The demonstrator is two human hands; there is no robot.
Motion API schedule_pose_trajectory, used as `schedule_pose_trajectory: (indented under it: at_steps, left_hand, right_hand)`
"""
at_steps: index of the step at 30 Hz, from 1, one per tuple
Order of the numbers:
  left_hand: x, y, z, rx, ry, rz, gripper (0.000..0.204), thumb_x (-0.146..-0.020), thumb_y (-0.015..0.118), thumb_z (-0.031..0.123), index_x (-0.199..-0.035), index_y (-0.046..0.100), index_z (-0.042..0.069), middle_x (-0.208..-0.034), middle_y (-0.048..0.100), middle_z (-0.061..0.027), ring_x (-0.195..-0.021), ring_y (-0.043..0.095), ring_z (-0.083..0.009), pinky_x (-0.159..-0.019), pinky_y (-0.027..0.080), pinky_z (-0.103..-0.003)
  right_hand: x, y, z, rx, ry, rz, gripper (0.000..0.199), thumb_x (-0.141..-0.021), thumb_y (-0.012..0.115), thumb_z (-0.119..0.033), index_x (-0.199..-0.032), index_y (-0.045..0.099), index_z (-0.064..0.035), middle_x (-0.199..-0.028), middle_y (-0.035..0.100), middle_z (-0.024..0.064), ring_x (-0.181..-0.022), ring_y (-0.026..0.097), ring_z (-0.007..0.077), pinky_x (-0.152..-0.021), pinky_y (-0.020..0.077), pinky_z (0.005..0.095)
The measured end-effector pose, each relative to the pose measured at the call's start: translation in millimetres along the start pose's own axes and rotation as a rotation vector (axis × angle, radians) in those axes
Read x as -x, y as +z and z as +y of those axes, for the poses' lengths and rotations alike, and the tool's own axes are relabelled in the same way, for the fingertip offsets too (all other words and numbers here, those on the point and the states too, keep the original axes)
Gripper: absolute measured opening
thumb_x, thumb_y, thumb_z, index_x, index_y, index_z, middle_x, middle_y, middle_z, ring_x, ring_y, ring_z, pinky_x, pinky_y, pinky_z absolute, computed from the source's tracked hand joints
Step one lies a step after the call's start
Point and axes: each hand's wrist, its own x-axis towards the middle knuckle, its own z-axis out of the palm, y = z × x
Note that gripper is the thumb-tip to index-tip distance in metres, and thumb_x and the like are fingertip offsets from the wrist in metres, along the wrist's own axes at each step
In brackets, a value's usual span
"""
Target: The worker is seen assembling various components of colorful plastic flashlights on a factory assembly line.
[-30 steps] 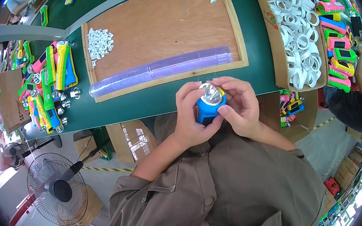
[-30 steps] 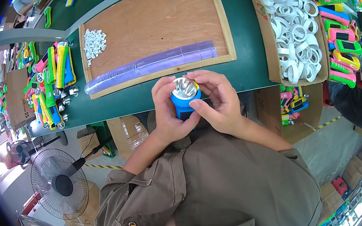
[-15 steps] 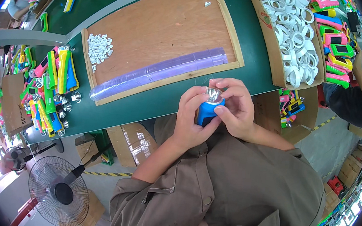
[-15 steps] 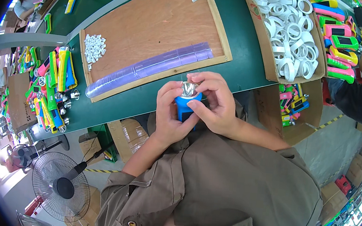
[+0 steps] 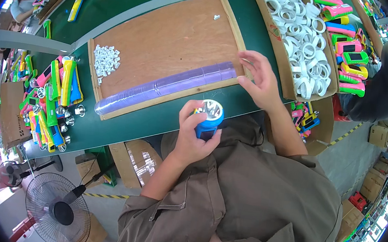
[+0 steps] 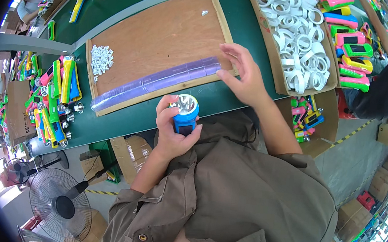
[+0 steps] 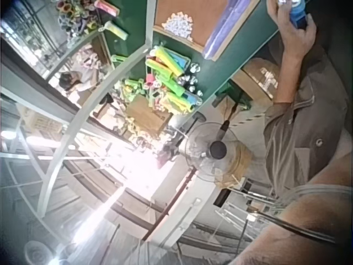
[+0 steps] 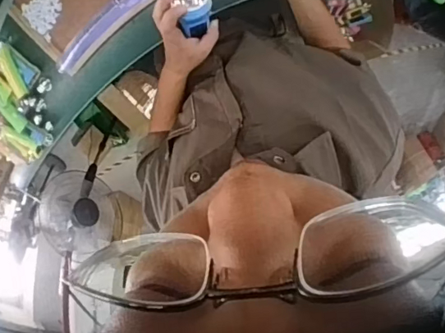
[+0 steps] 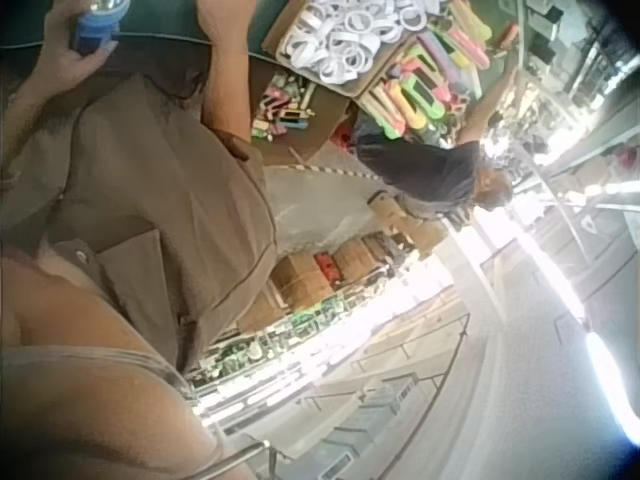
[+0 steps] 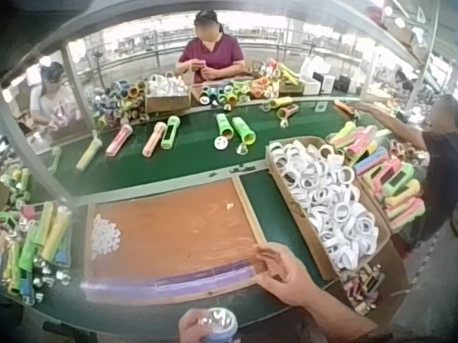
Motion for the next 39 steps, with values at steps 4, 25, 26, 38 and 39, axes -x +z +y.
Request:
schedule_pose_trajectory:
  at_steps: [4,25,26,38,39]
  left_hand:
    - [7.9,-5.1,1.1,0.1,-0.097,-0.019,0.08,-0.071,0.073,-0.01,-0.133,0.029,0.016,-0.14,0.026,-0.0179,-0.104,0.06,-0.0274,-0.079,0.059,-0.036]
    - [11.7,-3.3,-3.3,0.191,-0.132,-0.024,0.081,-0.07,0.072,-0.011,-0.133,0.03,0.016,-0.143,0.025,-0.0184,-0.106,0.058,-0.0261,-0.081,0.058,-0.037]
    - [13.0,-3.1,-3.6,0.231,-0.151,-0.012,0.079,-0.07,0.073,-0.01,-0.133,0.031,0.015,-0.142,0.026,-0.0195,-0.114,0.054,-0.0289,-0.084,0.058,-0.037]
    - [11.5,-3.1,0.0,0.063,-0.115,-0.096,0.076,-0.069,0.074,-0.006,-0.13,0.035,0.014,-0.139,0.031,-0.019,-0.116,0.051,-0.0315,-0.093,0.049,-0.041]
    - [13.2,-2.3,0.3,0.068,-0.135,-0.074,0.075,-0.067,0.077,-0.001,-0.129,0.037,0.014,-0.136,0.037,-0.0208,-0.126,0.044,-0.038,-0.104,0.041,-0.046]
  right_hand:
    - [-16.0,-21.7,9.8,0.265,0.308,-0.335,0.071,-0.085,0.058,0.008,-0.149,0.03,-0.0018,-0.148,0.042,0.0165,-0.136,0.045,0.0273,-0.115,0.0361,0.0401]
    - [-24.8,-33.1,-6.0,0.29,0.214,-0.31,0.057,-0.095,0.057,-0.003,-0.147,0.036,-0.0008,-0.14,0.053,0.0178,-0.131,0.052,0.0254,-0.105,0.0461,0.0356]
    - [-25.0,-33.0,-11.1,0.07,0.233,-0.247,0.052,-0.096,0.055,-0.004,-0.145,0.038,-0.0002,-0.139,0.054,0.0171,-0.129,0.053,0.0256,-0.103,0.048,0.0352]
    - [-30.7,10.0,-78.1,-0.479,0.247,-0.075,0.017,-0.103,0.045,-0.008,-0.116,0.053,-0.0008,-0.111,0.067,0.0202,-0.099,0.068,0.0249,-0.079,0.0517,0.0312]
    - [-31.4,11.5,-79.1,-0.478,0.242,-0.075,0.017,-0.103,0.045,-0.008,-0.116,0.053,-0.0008,-0.111,0.067,0.0202,-0.099,0.068,0.0249,-0.079,0.0517,0.0312]
